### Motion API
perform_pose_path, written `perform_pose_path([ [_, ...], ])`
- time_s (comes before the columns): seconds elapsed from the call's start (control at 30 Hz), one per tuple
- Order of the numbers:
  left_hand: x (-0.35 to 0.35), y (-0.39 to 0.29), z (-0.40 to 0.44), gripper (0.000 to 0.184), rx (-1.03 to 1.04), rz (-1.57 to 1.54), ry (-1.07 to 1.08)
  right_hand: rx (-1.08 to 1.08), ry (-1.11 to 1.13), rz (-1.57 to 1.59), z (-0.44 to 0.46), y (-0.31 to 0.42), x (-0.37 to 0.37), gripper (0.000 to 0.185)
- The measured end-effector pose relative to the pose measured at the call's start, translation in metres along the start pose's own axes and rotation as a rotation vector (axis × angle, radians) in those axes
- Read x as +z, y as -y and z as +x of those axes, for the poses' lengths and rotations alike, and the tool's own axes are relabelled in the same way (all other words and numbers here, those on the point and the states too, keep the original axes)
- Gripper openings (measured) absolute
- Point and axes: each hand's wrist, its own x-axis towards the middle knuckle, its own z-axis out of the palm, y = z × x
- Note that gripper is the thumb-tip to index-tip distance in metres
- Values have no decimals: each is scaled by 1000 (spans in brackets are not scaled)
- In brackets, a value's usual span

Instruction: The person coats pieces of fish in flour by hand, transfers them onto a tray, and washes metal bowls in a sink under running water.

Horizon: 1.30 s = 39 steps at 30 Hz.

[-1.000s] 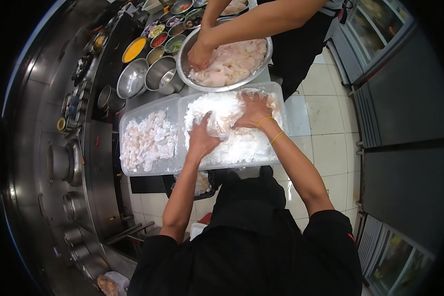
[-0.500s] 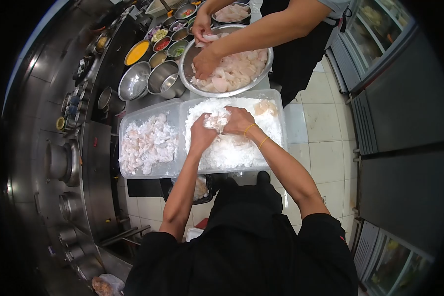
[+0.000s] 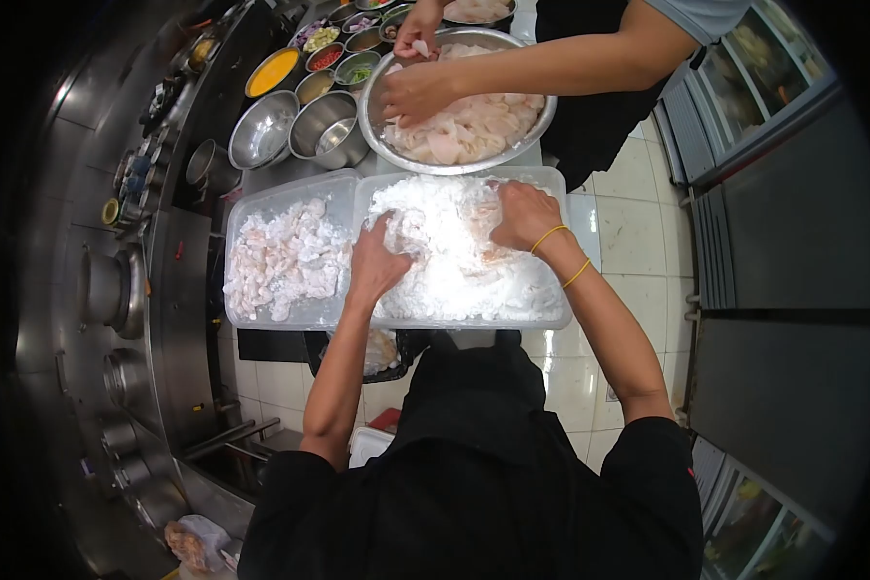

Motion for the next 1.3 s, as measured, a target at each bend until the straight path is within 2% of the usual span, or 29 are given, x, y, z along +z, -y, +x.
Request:
perform_pose_path([
  [0.03,1,-4,-1,76,-35,63,34,-14,3,-47,-6,8,-3,78],
  [0.13,19,-9,2,82,50,229,73,-80,-78,-238,1,7,40,93],
  [0.23,26,-17,18,80,-24,61,169,-92,-34,-173,22,6,61,101],
  [0.27,28,-17,21,72,-22,34,125,-61,-39,-124,30,9,62,93],
  [0.37,27,-16,34,58,23,-305,167,-69,-119,120,37,12,57,71],
  [0.47,26,-20,35,46,38,-637,45,4,-150,387,34,20,44,50],
  [0.53,9,-22,34,46,23,-739,69,19,-72,555,31,15,44,46],
  [0.57,4,-19,35,48,11,-728,79,21,-40,638,31,13,41,45],
  [0.6,-1,-21,31,53,-10,-583,97,73,-5,596,23,16,29,47],
  [0.7,-9,-20,17,70,-24,-212,144,-83,-104,355,23,-23,50,49],
  [0.73,-4,-16,14,77,6,-133,170,-18,4,260,22,-31,47,67],
  [0.8,8,-19,8,98,-12,68,250,-64,-58,70,9,-19,40,79],
  [0.9,21,-46,10,101,-68,284,275,-89,-147,-144,9,-6,68,93],
  [0.97,28,-47,22,93,-61,172,209,-71,-118,-99,26,-4,82,99],
  [1.03,34,-40,32,84,-50,-15,185,-21,16,117,42,0,81,104],
  [1.07,29,-40,33,68,3,-132,127,-49,-27,231,42,5,74,92],
  [1.17,31,-17,38,60,58,-494,6,-49,-23,466,35,19,53,74],
  [1.2,9,-30,28,53,-39,-564,57,0,-30,414,33,19,53,71],
  [1.23,4,-23,26,49,-59,-438,39,49,-36,360,33,17,53,68],
  [1.3,-12,-23,16,60,-88,-402,163,62,-18,272,32,9,52,66],
])
